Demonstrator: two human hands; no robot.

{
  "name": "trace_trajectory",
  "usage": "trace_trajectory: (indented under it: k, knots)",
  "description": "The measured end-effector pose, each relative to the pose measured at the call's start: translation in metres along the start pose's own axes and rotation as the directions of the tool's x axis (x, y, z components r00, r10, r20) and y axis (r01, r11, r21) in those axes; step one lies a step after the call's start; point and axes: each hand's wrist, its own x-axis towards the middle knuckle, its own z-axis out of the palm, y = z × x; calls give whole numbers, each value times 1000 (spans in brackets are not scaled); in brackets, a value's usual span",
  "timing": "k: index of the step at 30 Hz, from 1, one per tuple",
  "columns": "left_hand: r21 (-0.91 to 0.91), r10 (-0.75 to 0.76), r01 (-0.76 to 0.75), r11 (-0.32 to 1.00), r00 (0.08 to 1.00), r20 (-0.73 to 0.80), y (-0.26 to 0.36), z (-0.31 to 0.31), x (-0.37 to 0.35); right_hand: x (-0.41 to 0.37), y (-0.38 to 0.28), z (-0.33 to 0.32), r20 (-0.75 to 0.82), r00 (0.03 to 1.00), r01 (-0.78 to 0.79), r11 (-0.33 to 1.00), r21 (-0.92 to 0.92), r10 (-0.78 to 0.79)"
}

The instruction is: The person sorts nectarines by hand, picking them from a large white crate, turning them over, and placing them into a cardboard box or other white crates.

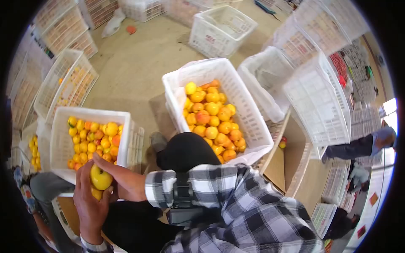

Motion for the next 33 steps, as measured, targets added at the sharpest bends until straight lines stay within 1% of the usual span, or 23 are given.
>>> trace_trajectory:
  k: [1, 2, 3, 5, 8, 10, 11, 12, 13, 14, 15, 16, 17, 19, 20, 22, 23, 25, 26, 27, 29, 31, 33]
  knots:
    - [39, 112, -111, 993, 993, -25, 21, 1, 8, -17, -5, 4, -14, 999, 38, 979, 200, -36]
    - [81, 216, -211, 974, 975, -46, 39, 3, 15, -38, -12, 4, -4, 998, 56, 958, 280, -58]
    - [77, 222, -219, 973, 974, -40, 52, 12, 24, -59, -21, -7, -72, 994, 96, 951, 295, -78]
    - [31, 375, -374, 927, 917, -140, 78, 19, 32, -88, -35, -19, -35, 982, 187, 904, 384, -188]
    - [-21, 386, -405, 914, 884, -265, 85, 21, 39, -141, -85, -18, -67, 854, 514, 818, 258, -516]
    - [19, 339, -354, 935, 877, -341, 65, 14, 40, -170, -127, -41, -118, 747, 665, 739, 109, -654]
    - [-9, 276, -298, 954, 895, -352, 43, 12, 40, -174, -149, -61, -271, 618, 750, 656, -77, -738]
    - [-283, 62, -167, 945, 937, -344, 30, 11, 40, -191, -172, -84, -173, 710, 690, 723, -19, -682]
    - [-418, -15, -127, 900, 948, -319, -2, 11, 40, -196, -189, -109, -272, 651, 708, 696, -120, -709]
    - [-509, -122, -41, 860, 951, -284, -34, 11, 39, -206, -209, -137, -303, 689, 666, 740, -95, -658]
    - [-538, -241, 60, 841, 931, -273, -68, 16, 37, -207, -220, -163, -444, 617, 696, 714, -76, -650]
    - [-464, -349, 208, 861, 905, -244, -96, 17, 31, -209, -233, -191, -527, 593, 705, 709, -25, -609]
    - [-467, -342, 181, 866, 895, -287, -127, 9, -21, -230, -208, -173, -565, 545, 734, 678, -35, -619]
    - [-393, -403, 286, 874, 878, -259, -165, 24, -42, -244, -219, -208, -655, 399, 771, 621, -138, -642]
    - [-365, -442, 356, 860, 878, -185, -184, 33, -52, -245, -218, -213, -666, 412, 762, 636, -123, -622]
    - [-339, -502, 448, 827, 861, -87, -209, 44, -54, -242, -233, -207, -852, 236, 771, 624, -129, -468]
    - [-279, -508, 481, 831, 861, -29, -218, 52, -52, -243, -242, -204, -859, 231, 762, 633, -132, -457]
    - [-229, -523, 521, 822, 851, 58, -249, 71, -41, -239, -255, -192, -807, 358, 650, 746, -146, -470]
    - [-172, -503, 508, 844, 861, 75, -264, 84, -32, -216, -243, -149, -761, 363, 618, 750, -235, -538]
    - [-118, -482, 491, 863, 871, 97, -274, 94, -21, -178, -223, -89, -709, 369, 583, 744, -327, -601]
    - [-59, -460, 470, 881, 879, 124, -281, 111, 4, -133, -190, -13, -532, 515, 506, 740, -444, -672]
    - [35, -364, 364, 931, 931, 16, -292, 132, 28, -91, -149, 32, -367, 630, 461, 710, -532, -684]
    - [128, -315, 309, 942, 949, 28, -301, 151, 48, -41, -97, 54, -281, 671, 357, 631, -689, -686]
